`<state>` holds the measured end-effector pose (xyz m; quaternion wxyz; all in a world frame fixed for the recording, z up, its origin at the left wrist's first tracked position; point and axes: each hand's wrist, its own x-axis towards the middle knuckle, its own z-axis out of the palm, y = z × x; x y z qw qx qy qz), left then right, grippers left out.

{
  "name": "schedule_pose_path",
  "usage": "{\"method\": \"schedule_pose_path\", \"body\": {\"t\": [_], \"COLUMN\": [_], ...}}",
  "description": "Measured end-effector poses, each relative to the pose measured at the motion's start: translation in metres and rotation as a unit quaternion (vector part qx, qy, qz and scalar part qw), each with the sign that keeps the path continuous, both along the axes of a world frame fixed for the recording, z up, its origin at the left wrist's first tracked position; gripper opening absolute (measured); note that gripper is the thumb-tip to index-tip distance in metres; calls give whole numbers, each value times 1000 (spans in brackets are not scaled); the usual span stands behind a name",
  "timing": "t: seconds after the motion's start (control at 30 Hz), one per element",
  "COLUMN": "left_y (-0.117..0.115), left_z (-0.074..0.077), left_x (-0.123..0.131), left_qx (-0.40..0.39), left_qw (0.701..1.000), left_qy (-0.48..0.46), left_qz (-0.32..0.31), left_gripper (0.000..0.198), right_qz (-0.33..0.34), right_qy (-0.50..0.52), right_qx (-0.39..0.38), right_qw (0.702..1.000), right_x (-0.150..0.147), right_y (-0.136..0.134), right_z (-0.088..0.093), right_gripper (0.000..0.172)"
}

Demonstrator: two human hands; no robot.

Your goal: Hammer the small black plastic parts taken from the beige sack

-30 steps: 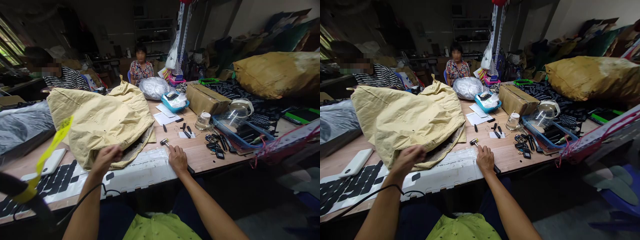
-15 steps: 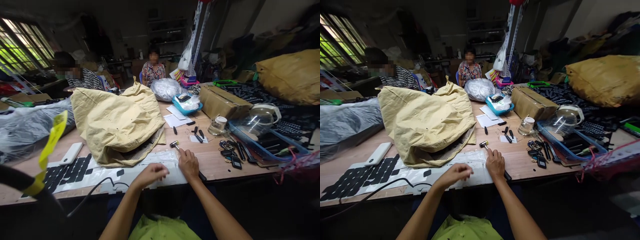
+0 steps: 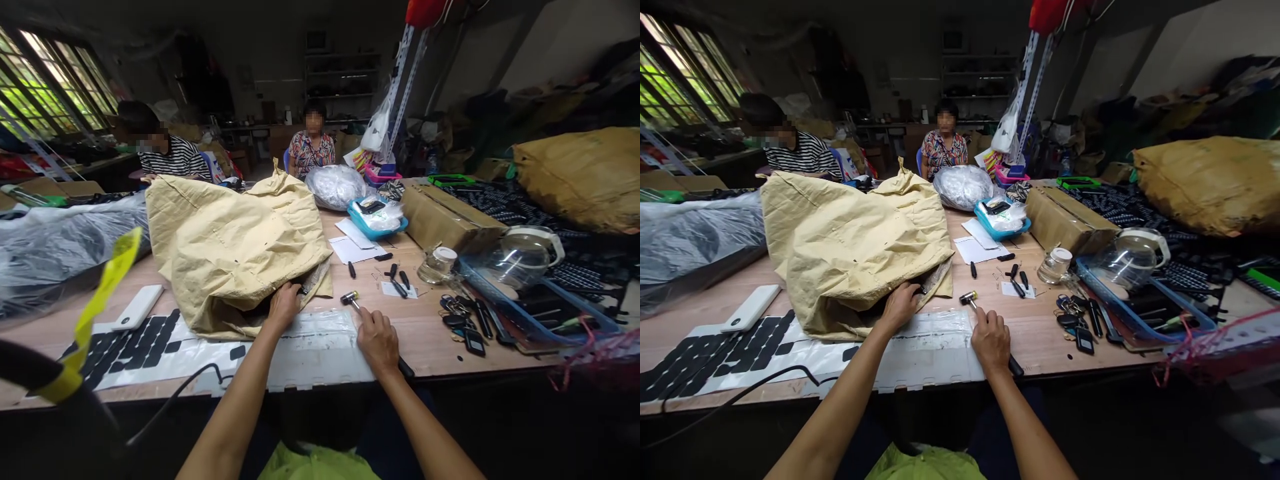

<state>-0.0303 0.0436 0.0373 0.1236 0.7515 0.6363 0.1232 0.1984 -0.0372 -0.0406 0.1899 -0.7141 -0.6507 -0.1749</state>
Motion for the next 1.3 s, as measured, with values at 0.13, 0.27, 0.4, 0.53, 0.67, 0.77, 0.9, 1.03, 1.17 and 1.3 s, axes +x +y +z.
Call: {"method": "schedule_pose_path", "body": {"t": [0.13, 0.27, 0.4, 0.53, 0.67, 0.77, 0.9, 1.03, 1.17, 1.3], "left_y": [8, 16, 16, 6, -16, -39, -62, -70, -69, -67], "left_z": [-7, -10, -9, -2, 3, -4, -22, -31, -35, -43], "left_x": [-3, -3, -3, -1, 5, 11, 14, 14, 11, 5], "left_qx": [25, 21, 23, 49, 100, 70, 20, 16, 31, 28], "left_qw": [999, 998, 998, 998, 993, 990, 988, 989, 988, 983], "left_qy": [29, 59, 41, -5, -34, -50, -75, -74, -98, -147], "left_qz": [-15, -31, -45, -42, -58, -112, -136, -129, -112, -107], "left_gripper": [46, 39, 26, 20, 18, 16, 13, 11, 13, 24], "right_qz": [-5, -9, -11, -15, -20, -20, -16, -19, -20, -20], "right_qy": [0, -7, -7, 0, 1, -1, 1, 5, 7, 8], "right_qx": [-13, -11, -20, -43, -52, -46, -49, -60, -64, -67], "right_qw": [1000, 1000, 1000, 999, 998, 999, 999, 998, 998, 998], "right_x": [0, 0, -1, -1, -2, -2, -1, 0, -1, -2], "right_y": [-2, -4, -6, -7, -8, -8, -8, -7, -8, -8], "right_z": [3, 6, 10, 16, 17, 17, 17, 19, 18, 18], "right_gripper": [39, 38, 37, 38, 37, 36, 36, 37, 37, 38]}}
